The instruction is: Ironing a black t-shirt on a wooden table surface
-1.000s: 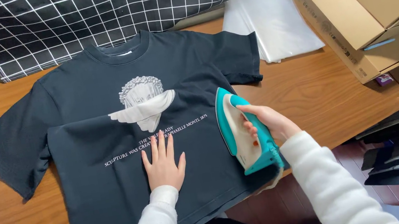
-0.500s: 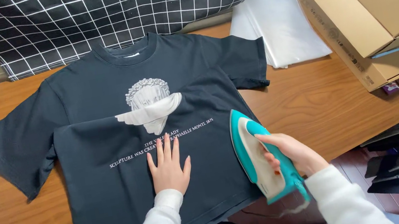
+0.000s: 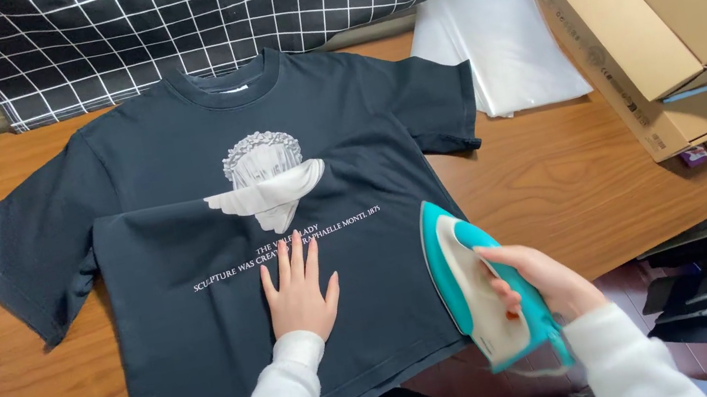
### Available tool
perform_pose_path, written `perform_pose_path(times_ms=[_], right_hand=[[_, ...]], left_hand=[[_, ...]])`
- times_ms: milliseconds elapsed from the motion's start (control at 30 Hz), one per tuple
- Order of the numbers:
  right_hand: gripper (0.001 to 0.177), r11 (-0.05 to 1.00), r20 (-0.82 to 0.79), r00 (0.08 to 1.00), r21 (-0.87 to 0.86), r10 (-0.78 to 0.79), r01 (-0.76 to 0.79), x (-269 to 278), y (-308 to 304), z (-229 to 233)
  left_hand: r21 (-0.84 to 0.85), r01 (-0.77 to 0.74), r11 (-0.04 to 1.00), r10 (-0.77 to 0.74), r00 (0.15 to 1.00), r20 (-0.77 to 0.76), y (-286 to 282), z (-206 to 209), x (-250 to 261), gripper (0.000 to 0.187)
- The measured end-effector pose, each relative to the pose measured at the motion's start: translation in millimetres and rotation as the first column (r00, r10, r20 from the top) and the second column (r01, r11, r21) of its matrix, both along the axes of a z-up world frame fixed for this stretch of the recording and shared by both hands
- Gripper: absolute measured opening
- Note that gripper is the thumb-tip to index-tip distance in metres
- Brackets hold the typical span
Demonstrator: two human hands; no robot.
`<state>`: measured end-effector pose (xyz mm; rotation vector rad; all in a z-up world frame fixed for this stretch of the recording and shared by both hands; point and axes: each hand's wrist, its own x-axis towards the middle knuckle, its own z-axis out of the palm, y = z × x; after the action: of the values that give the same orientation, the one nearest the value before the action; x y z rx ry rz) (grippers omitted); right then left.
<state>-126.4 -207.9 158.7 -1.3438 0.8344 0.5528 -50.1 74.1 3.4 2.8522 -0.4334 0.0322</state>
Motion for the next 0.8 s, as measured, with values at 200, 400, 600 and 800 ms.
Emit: perform_pose_path(times_ms=[200, 400, 600, 800], right_hand=[[0.031, 1.0, 0.034, 0.999, -0.01, 0.003, -0.003, -16.8, -11.6, -10.2], [0.032, 0.998, 0.131, 0.991, 0.053, 0.012, -0.019, 65.7, 18.1, -21.9], [0.032, 0.997, 0.128, 0.992, 0.066, 0.02, -0.028, 83.9, 32.3, -13.0], [0.04, 0.999, -0.081, 0.996, 0.041, 0.023, -0.02, -0.3, 8.7, -6.9]], left_hand=[[0.04, -0.011, 0.999, 0.01, 0.999, 0.044, -1.6, -7.0, 0.6, 0.061], [0.028, -0.01, 1.0, 0.008, 0.999, 0.05, -1.6, -7.8, -1.2, 0.061], [0.011, -0.009, 1.0, 0.009, 0.999, 0.052, -1.4, -8.0, -1.4, 0.06], [0.115, -0.048, 0.992, 0.02, 0.973, 0.232, -1.4, -0.4, -2.5, 0.063]])
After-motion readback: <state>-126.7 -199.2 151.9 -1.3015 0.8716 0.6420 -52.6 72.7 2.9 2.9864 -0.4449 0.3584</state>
